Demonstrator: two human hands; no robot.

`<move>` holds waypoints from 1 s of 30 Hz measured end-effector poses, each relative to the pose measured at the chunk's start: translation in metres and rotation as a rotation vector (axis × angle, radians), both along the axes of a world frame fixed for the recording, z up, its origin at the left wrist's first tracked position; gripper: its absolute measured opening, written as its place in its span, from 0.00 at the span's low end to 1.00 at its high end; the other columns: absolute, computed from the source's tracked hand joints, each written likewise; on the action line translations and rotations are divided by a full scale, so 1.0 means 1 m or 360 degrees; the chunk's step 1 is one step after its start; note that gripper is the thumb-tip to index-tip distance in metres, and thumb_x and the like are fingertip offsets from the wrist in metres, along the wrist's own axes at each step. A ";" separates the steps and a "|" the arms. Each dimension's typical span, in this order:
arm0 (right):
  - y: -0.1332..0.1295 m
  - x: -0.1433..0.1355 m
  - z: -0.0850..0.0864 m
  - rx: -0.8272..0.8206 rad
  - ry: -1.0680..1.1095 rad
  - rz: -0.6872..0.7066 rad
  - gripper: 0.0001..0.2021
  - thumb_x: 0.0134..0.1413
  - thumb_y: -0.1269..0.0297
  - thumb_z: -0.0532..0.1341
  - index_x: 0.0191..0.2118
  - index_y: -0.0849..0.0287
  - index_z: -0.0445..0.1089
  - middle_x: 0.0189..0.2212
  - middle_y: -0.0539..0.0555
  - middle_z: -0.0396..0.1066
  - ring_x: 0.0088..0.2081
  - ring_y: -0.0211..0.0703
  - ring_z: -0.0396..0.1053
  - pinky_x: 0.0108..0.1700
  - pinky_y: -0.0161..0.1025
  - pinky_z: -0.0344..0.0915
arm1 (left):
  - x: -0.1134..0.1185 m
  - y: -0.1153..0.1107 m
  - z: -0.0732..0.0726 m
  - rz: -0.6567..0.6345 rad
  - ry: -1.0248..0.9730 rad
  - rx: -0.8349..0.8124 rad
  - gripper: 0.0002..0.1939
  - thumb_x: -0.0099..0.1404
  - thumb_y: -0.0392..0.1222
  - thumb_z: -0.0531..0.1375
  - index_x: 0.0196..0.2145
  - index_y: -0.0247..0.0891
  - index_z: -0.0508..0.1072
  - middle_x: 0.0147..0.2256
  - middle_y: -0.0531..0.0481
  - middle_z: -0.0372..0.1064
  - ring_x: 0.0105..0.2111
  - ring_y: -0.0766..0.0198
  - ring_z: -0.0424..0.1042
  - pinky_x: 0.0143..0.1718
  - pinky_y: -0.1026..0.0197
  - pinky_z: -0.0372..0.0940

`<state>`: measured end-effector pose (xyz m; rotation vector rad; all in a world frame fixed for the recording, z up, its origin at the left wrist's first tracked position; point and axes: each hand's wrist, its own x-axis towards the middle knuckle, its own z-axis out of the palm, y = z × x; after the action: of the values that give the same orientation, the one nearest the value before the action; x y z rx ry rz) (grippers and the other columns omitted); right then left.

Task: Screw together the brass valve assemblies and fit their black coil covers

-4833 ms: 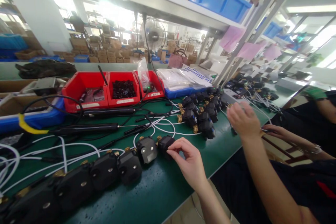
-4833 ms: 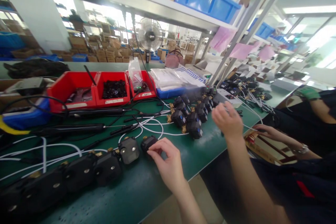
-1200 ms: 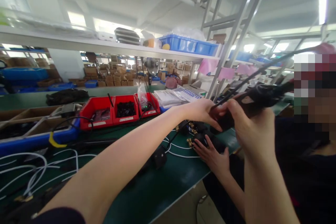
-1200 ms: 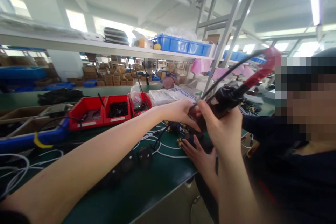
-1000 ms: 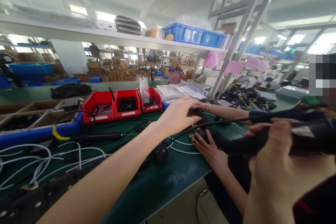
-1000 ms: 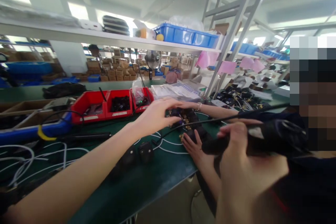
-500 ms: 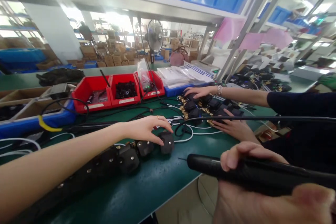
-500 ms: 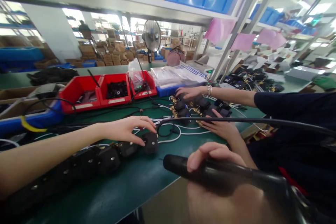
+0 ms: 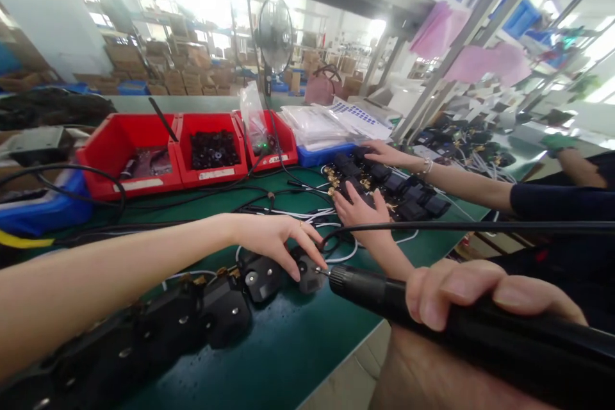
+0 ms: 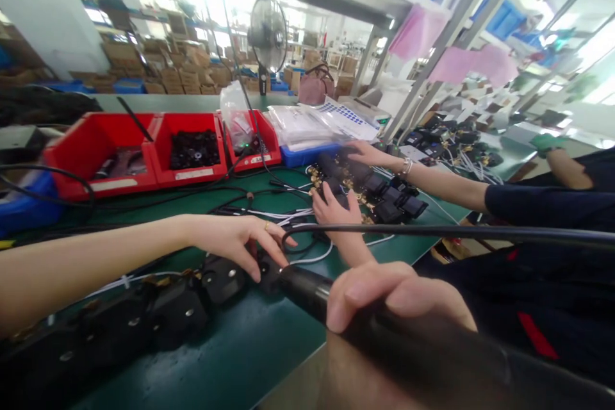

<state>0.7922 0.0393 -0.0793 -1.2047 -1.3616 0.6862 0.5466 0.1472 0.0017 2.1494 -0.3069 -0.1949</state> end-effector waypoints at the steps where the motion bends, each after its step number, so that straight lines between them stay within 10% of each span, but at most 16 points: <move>1: 0.006 0.004 -0.002 -0.0028 0.0079 0.0011 0.42 0.55 0.27 0.31 0.52 0.51 0.66 0.47 0.56 0.73 0.47 0.46 0.72 0.47 0.48 0.72 | 0.001 0.000 -0.002 0.0016 -0.0007 -0.0014 0.18 0.58 0.45 0.70 0.47 0.47 0.80 0.57 0.48 0.68 0.57 0.54 0.66 0.57 0.60 0.60; 10: -0.035 0.054 0.003 -0.0250 0.0462 0.0097 0.43 0.48 0.23 0.40 0.54 0.51 0.64 0.56 0.59 0.66 0.54 0.48 0.67 0.53 0.50 0.64 | 0.004 -0.007 -0.012 0.0122 -0.0168 -0.0017 0.12 0.54 0.43 0.73 0.38 0.47 0.83 0.46 0.49 0.70 0.49 0.58 0.69 0.52 0.63 0.63; 18: -0.032 0.050 -0.019 0.0069 0.0724 0.0182 0.46 0.36 0.18 0.38 0.62 0.27 0.54 0.60 0.47 0.64 0.64 0.56 0.56 0.60 0.62 0.48 | 0.005 -0.008 -0.008 0.0122 -0.0186 0.0058 0.11 0.53 0.41 0.73 0.36 0.47 0.83 0.45 0.49 0.73 0.48 0.59 0.70 0.50 0.64 0.64; 24: -0.061 0.077 -0.031 0.0236 0.1423 0.0353 0.45 0.32 0.30 0.64 0.62 0.33 0.60 0.61 0.51 0.63 0.65 0.53 0.55 0.64 0.52 0.47 | 0.008 -0.009 -0.006 0.0120 -0.0167 0.0039 0.12 0.53 0.40 0.73 0.37 0.47 0.83 0.41 0.50 0.77 0.48 0.59 0.71 0.51 0.64 0.63; 27: -0.071 0.092 -0.025 0.0012 0.1959 0.0758 0.38 0.33 0.49 0.73 0.56 0.41 0.67 0.64 0.53 0.58 0.67 0.49 0.53 0.62 0.47 0.55 | 0.008 -0.009 -0.006 0.0125 -0.0164 0.0053 0.11 0.53 0.40 0.73 0.37 0.47 0.84 0.41 0.49 0.77 0.49 0.58 0.72 0.51 0.64 0.63; 30: -0.076 0.099 -0.015 0.0005 0.2763 0.1752 0.15 0.41 0.65 0.70 0.39 0.51 0.73 0.58 0.49 0.65 0.68 0.39 0.50 0.60 0.39 0.57 | 0.009 -0.009 -0.005 0.0122 -0.0161 0.0022 0.10 0.53 0.40 0.73 0.36 0.46 0.84 0.42 0.49 0.77 0.48 0.58 0.72 0.51 0.65 0.64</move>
<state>0.8915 -0.0369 -0.0939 0.4967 -0.2957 1.8226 0.5558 0.1377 -0.0037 2.1846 -0.2813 -0.0447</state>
